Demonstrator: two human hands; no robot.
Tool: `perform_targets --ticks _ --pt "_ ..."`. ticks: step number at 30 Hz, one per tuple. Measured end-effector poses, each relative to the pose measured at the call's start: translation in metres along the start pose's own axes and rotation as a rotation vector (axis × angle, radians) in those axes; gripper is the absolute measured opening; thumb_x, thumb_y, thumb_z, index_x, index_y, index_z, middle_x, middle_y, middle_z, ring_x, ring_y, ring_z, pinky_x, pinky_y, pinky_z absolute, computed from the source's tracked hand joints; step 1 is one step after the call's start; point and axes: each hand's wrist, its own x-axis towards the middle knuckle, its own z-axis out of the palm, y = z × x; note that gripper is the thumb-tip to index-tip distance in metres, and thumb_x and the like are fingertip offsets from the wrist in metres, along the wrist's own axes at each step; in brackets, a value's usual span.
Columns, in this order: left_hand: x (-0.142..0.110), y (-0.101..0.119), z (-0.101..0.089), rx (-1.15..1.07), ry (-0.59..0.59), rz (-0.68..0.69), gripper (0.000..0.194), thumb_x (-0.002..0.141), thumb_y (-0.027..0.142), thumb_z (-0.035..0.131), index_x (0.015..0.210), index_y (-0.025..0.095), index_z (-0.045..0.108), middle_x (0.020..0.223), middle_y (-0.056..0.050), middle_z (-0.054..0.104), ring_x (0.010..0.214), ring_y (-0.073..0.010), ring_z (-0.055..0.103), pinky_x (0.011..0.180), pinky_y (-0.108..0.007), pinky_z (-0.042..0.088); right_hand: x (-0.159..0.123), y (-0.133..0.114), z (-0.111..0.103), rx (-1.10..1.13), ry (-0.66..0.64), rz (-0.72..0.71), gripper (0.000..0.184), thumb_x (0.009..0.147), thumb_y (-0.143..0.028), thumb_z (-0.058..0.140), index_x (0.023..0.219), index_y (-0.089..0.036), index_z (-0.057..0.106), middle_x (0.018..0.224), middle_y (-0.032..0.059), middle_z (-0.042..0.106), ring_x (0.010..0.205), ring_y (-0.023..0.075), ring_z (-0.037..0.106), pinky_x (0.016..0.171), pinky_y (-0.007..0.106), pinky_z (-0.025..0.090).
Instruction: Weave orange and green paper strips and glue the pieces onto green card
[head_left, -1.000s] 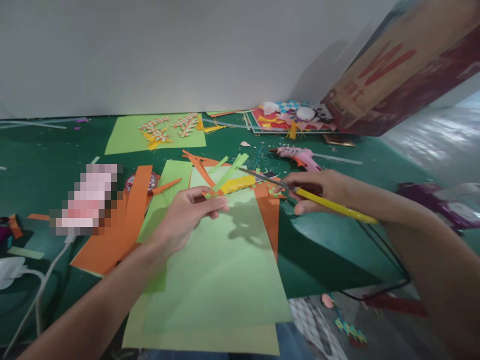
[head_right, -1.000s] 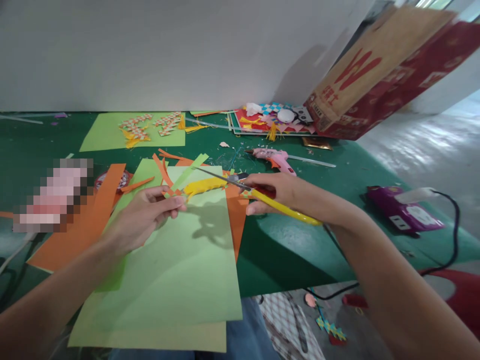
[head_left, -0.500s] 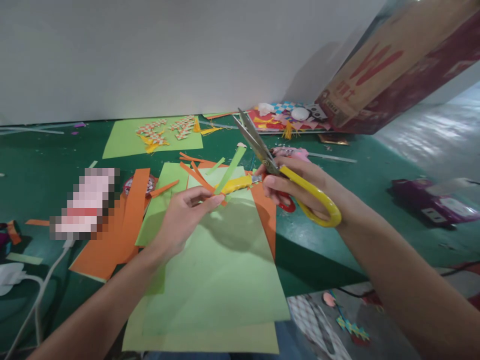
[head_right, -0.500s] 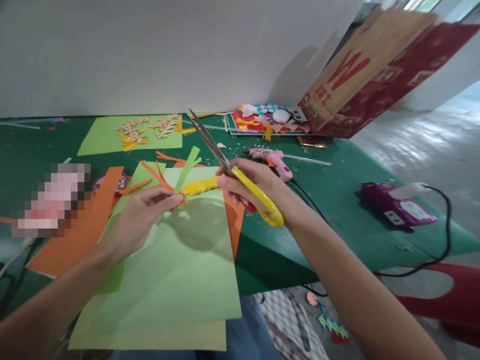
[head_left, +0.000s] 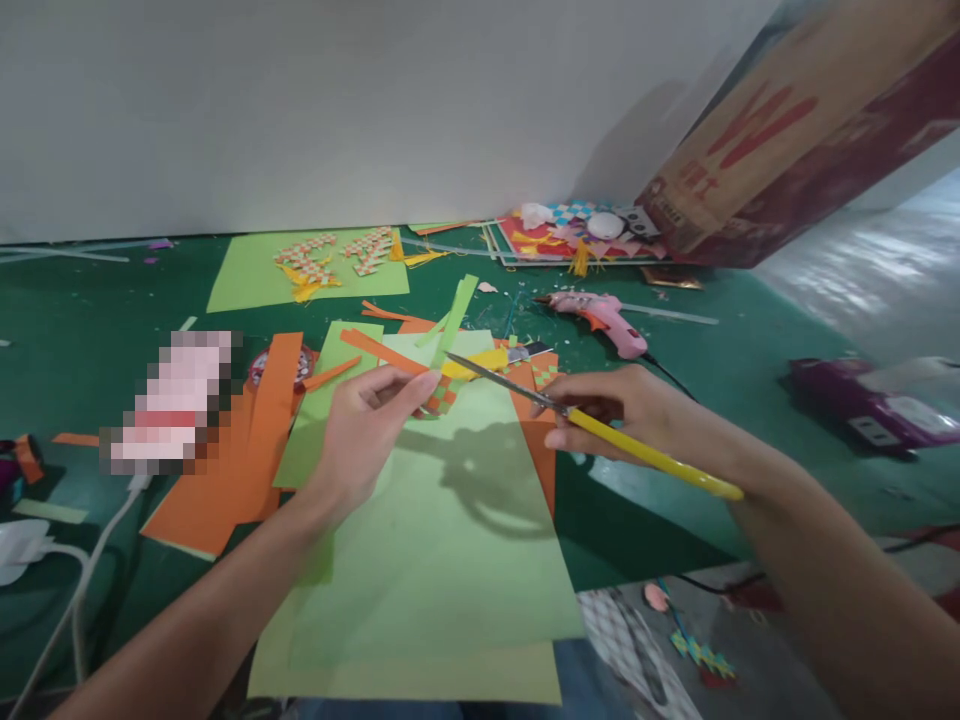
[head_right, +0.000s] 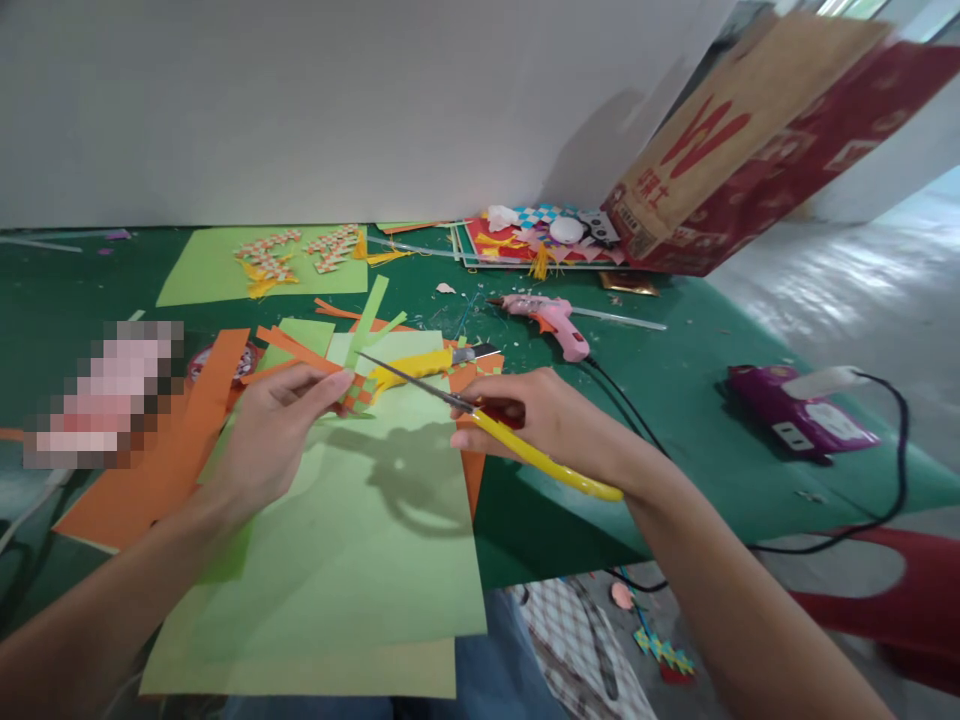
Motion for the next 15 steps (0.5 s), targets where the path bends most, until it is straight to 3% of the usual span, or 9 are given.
perform_targets --ticks 4,15 --pt "0.0 -0.002 0.0 0.047 -0.001 -0.003 0.022 0.072 0.038 0.072 0.061 0.019 0.068 0.059 0.002 0.063 0.059 -0.0104 0.052 0.058 -0.023 0.04 0.006 -0.008 -0.003 -0.014 -0.059 -0.048 0.04 0.079 -0.058 0.057 0.072 -0.019 0.055 0.061 -0.0031 0.039 0.056 0.0107 0.031 0.051 0.025 0.026" --pt "-0.001 -0.002 0.0 0.077 -0.039 -0.016 0.026 0.072 0.041 0.071 0.06 0.019 0.067 0.06 0.0 0.064 0.059 -0.0116 0.052 0.056 -0.024 0.039 0.016 -0.018 -0.005 -0.069 -0.046 -0.176 0.04 0.084 -0.053 0.055 0.067 -0.018 0.048 0.062 -0.0034 0.039 0.059 0.01 0.031 0.056 0.025 0.026"
